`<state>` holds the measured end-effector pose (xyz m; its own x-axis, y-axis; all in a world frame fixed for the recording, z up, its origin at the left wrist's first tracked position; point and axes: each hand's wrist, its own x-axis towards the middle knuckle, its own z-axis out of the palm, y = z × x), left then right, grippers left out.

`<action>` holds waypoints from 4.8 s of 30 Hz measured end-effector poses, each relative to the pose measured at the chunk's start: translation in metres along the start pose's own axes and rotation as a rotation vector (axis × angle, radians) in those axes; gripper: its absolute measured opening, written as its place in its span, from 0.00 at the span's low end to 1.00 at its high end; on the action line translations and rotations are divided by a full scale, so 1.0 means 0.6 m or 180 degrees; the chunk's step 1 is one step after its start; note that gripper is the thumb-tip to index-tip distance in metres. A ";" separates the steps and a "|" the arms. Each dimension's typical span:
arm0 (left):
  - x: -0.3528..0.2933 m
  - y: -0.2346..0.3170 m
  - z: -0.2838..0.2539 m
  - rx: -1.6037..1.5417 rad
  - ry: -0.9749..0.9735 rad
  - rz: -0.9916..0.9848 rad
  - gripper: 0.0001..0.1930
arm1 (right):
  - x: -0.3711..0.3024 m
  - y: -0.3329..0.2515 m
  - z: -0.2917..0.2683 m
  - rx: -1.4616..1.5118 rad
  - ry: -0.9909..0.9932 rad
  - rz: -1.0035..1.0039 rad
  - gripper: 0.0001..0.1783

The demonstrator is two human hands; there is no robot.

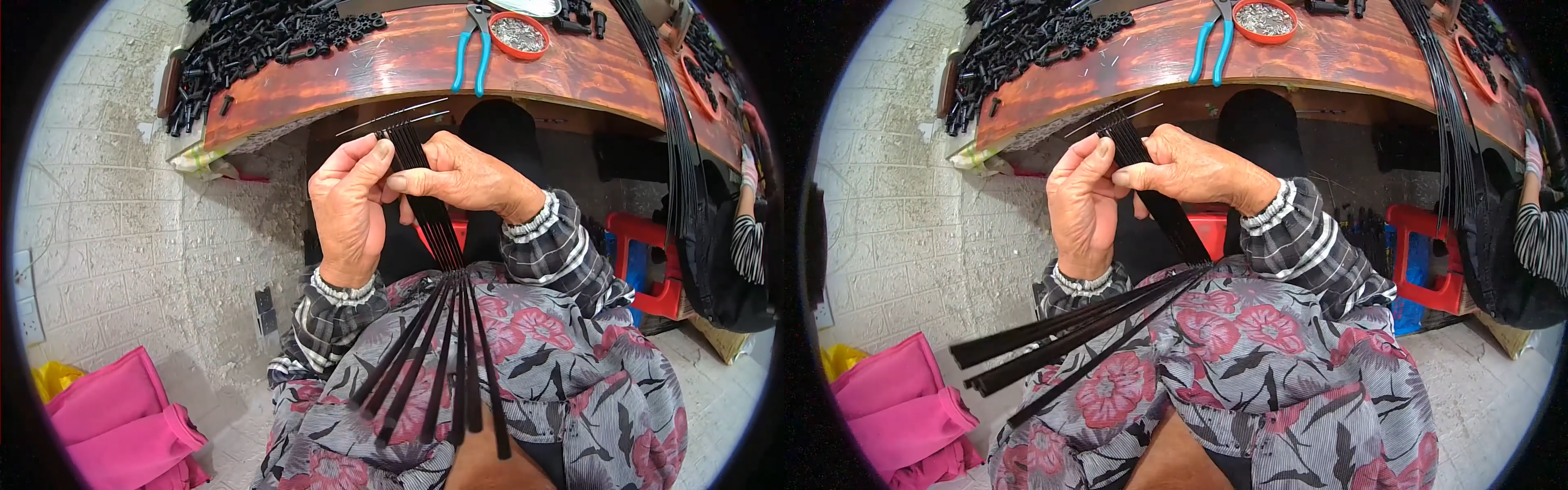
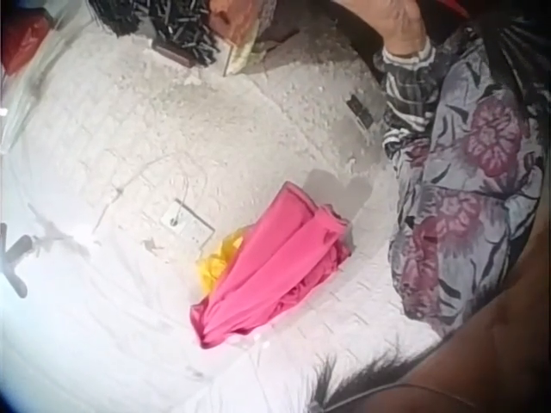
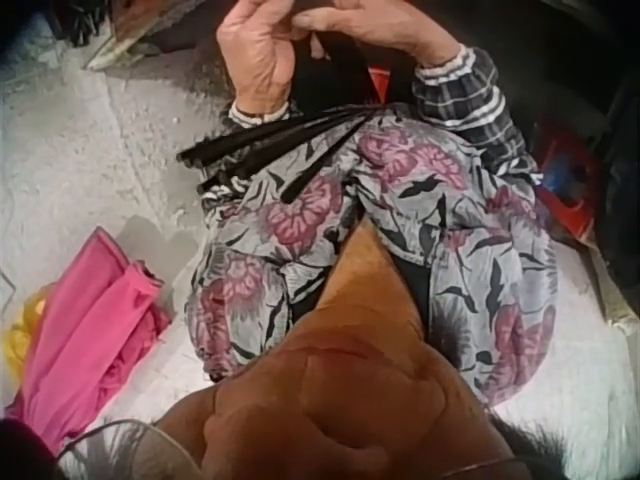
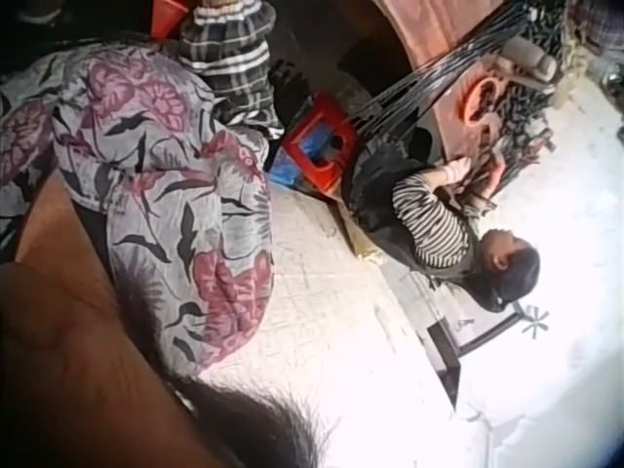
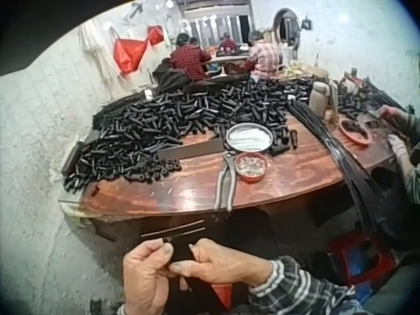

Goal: Assembling small black plastic components onto long rods or frame pieces at a manufacturing workbench.

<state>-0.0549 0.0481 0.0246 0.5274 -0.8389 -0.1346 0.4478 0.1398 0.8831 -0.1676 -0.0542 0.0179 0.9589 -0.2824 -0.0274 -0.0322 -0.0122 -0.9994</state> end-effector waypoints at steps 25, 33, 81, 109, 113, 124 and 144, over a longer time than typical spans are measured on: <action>0.000 0.009 -0.005 -0.0588 0.0116 -0.0014 0.18 | 0.004 0.014 0.035 0.0969 0.0117 0.0273 0.15; 0.017 0.013 -0.003 -0.0655 -0.0006 -0.0107 0.15 | 0.005 0.005 0.034 0.1071 0.0256 0.0327 0.16; 0.301 0.218 -0.196 0.1338 0.0810 0.1029 0.04 | -0.018 -0.014 0.004 0.0820 0.0447 0.0547 0.15; 0.276 0.158 -0.172 0.5349 -0.0240 0.1350 0.11 | -0.024 -0.002 0.010 0.0681 0.0516 0.0217 0.14; 0.270 0.148 -0.130 0.5035 -0.0290 0.1134 0.07 | -0.028 -0.003 0.010 0.0549 0.0520 0.0113 0.14; 0.288 0.112 -0.126 0.3537 -0.0015 0.0810 0.03 | -0.020 0.005 0.016 0.0804 0.0446 0.0192 0.14; 0.146 -0.001 -0.063 -0.0238 -0.1283 -0.0270 0.15 | -0.012 0.011 0.012 0.1192 0.0655 0.0495 0.14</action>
<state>0.0186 -0.0057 -0.0049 0.1682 -0.9857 -0.0058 0.5365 0.0866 0.8394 -0.1728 -0.0450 0.0115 0.8735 -0.4387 -0.2109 -0.0309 0.3824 -0.9235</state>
